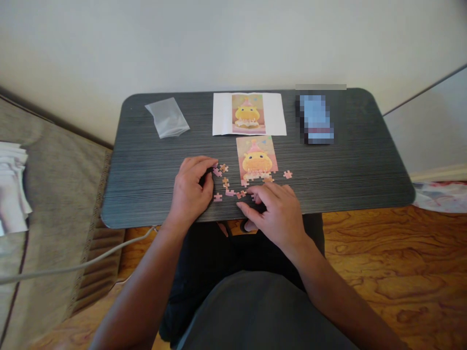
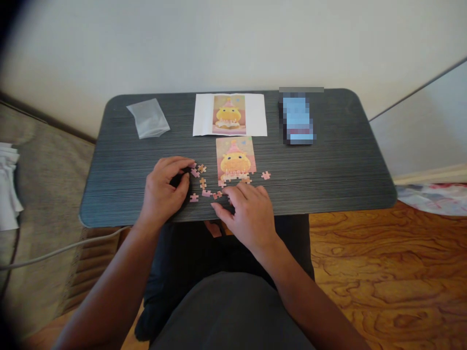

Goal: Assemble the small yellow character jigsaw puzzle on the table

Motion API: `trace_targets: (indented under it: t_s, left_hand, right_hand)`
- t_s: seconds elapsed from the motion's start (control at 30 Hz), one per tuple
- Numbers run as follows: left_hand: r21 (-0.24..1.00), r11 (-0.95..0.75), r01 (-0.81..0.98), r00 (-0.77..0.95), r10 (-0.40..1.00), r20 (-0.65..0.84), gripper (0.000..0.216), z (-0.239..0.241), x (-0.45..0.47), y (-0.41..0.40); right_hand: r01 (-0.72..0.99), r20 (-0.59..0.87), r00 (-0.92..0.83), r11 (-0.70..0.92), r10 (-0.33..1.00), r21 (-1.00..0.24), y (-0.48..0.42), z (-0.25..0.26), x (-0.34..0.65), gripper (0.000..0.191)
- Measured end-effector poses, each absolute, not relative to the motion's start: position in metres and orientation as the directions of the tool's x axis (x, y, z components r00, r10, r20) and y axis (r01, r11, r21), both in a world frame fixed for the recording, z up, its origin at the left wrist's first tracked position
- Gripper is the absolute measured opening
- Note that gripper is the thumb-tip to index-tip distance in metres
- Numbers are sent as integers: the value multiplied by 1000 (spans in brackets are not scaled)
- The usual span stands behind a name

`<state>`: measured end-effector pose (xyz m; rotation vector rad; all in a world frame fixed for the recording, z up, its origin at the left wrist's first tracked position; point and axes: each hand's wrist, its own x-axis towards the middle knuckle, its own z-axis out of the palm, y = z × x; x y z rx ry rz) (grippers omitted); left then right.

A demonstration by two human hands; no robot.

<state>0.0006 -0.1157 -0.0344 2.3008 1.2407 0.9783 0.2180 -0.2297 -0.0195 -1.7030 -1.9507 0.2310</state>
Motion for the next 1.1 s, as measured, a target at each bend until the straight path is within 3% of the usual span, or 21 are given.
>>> trace_targets:
  t_s: [0.17,0.37,0.73,0.93,1.1]
  left_hand:
    - [576,-558,597,392,830,397,34,-31,1,-116]
    - [546,-574,610,418,819,394,27,-27,6,-118]
    - [471,-545,693,431,838,336,11,-26,21,-109]
    - [458,-490,742,417,872,258,7,-22,26,-108]
    - [407,-578,707,504,816,282,6,-17,23,-105]
  right_hand:
    - [889,283,-36,160,959,-430,-227,-20,210,24]
    - [836,355,6,190,935,-515,-230,-19,221,12]
    - [830,458,183,113,870,-546,-249,-14,267,8]
    - [829,479,167,140,862,-541,-254,-18,272,6]
    - [826,515,132,193,847,-529,-251,-18,273,5]
